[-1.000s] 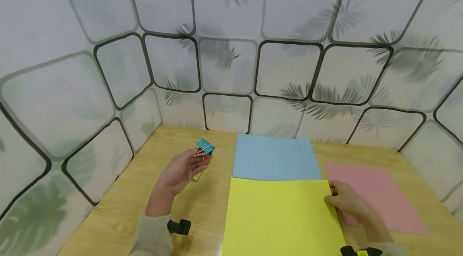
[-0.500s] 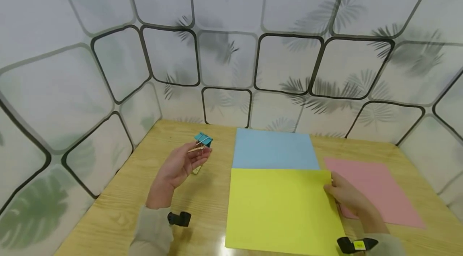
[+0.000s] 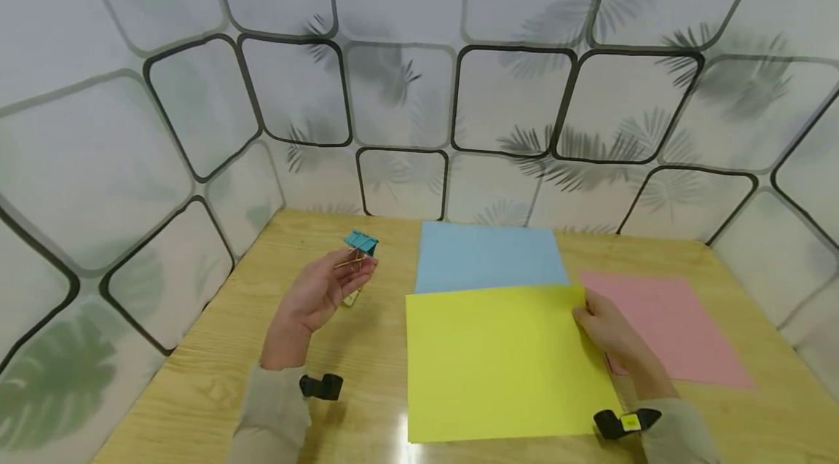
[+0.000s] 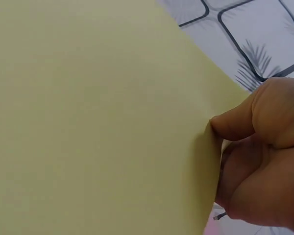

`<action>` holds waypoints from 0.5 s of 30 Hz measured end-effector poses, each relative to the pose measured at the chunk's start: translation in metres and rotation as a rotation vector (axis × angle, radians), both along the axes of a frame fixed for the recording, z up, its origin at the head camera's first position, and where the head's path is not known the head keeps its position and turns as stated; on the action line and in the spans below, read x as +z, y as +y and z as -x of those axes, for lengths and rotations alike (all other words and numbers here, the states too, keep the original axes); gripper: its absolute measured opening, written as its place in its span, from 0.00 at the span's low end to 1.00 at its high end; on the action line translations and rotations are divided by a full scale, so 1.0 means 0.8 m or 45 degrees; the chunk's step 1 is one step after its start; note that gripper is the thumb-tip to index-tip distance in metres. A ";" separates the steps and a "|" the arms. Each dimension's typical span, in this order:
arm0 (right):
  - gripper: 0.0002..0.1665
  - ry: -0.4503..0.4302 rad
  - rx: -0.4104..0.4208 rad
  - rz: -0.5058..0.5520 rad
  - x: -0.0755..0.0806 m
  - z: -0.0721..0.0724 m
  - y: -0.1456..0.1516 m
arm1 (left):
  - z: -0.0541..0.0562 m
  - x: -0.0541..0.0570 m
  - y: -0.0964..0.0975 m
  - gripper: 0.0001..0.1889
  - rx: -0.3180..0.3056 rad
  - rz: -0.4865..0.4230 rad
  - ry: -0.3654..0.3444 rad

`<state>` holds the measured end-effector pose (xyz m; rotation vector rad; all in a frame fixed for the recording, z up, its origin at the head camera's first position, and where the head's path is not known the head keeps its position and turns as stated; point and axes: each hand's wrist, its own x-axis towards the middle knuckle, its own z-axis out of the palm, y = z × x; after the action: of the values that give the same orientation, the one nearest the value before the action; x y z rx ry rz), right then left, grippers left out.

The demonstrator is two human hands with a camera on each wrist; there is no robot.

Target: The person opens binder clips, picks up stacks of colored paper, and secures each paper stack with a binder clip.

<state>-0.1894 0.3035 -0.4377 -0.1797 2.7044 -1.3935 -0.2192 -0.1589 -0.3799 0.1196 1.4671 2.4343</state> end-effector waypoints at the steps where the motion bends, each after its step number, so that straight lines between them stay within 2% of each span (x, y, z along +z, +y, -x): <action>1: 0.11 0.002 -0.003 -0.003 0.001 0.001 -0.001 | 0.000 0.000 -0.001 0.15 0.000 -0.009 -0.001; 9: 0.11 -0.001 -0.029 0.068 0.005 0.004 -0.003 | -0.001 0.004 -0.001 0.13 -0.006 -0.058 -0.017; 15: 0.21 -0.013 -0.064 0.160 0.010 0.002 -0.001 | -0.001 0.006 -0.001 0.14 -0.002 -0.045 -0.019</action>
<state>-0.1913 0.3026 -0.4301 -0.1136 2.6318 -1.5745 -0.2181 -0.1597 -0.3753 0.1103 1.4176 2.4549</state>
